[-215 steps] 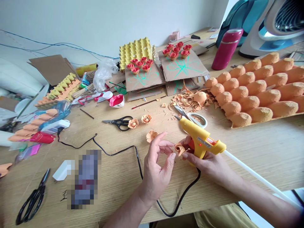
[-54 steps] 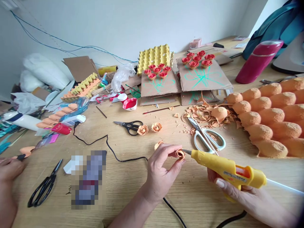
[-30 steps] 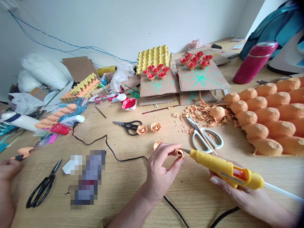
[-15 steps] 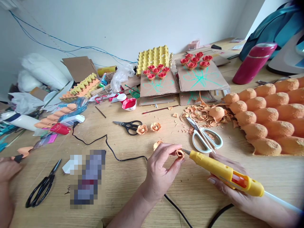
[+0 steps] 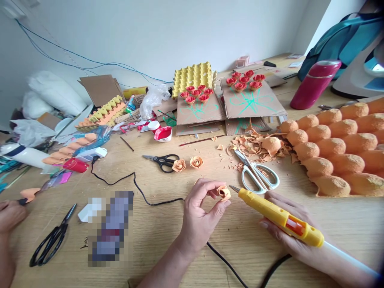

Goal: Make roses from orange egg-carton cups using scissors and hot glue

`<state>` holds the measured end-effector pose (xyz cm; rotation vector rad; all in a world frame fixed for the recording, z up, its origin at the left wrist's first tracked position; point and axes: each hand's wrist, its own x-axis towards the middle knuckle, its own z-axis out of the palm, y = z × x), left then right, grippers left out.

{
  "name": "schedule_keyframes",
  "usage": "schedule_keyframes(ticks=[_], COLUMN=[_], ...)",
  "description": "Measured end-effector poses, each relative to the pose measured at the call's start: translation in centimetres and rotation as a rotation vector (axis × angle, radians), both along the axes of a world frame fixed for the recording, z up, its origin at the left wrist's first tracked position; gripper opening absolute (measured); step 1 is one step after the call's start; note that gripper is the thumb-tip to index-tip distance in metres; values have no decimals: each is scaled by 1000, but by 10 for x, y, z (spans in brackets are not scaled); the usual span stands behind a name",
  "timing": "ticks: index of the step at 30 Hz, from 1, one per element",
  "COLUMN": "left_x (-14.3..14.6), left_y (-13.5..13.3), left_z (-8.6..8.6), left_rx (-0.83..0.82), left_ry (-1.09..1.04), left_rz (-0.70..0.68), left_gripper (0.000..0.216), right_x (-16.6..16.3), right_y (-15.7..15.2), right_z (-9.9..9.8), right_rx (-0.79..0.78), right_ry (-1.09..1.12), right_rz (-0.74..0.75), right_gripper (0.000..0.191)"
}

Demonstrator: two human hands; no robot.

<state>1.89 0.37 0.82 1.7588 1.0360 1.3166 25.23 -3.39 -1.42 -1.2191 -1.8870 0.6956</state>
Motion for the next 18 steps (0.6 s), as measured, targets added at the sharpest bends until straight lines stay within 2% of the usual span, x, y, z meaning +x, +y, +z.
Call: schedule_keyframes(ticks=[2,5,8,13,18], left_x=[1,6,11,19,27], left_y=[-1,-5,-10,-15,-18], left_z=[0,1,4,6,5], left_rx=[-12,-30,-32,56,134], left_ry=[-3,6,47,127,184], left_rz=[-6,-22,-56,-80,-87], left_gripper=[24,23,21,20,21], right_x=[0,-3,-10,-24,-29], right_y=[2,4,7,9,9], right_z=[-1,0,3,4,6], right_rx=[-101,-350,-541,-726,-830], right_ry=[80,260,494,825,967], right_rz=[-56,-144,-114,-28,12], right_gripper=[20,28,34,33,38])
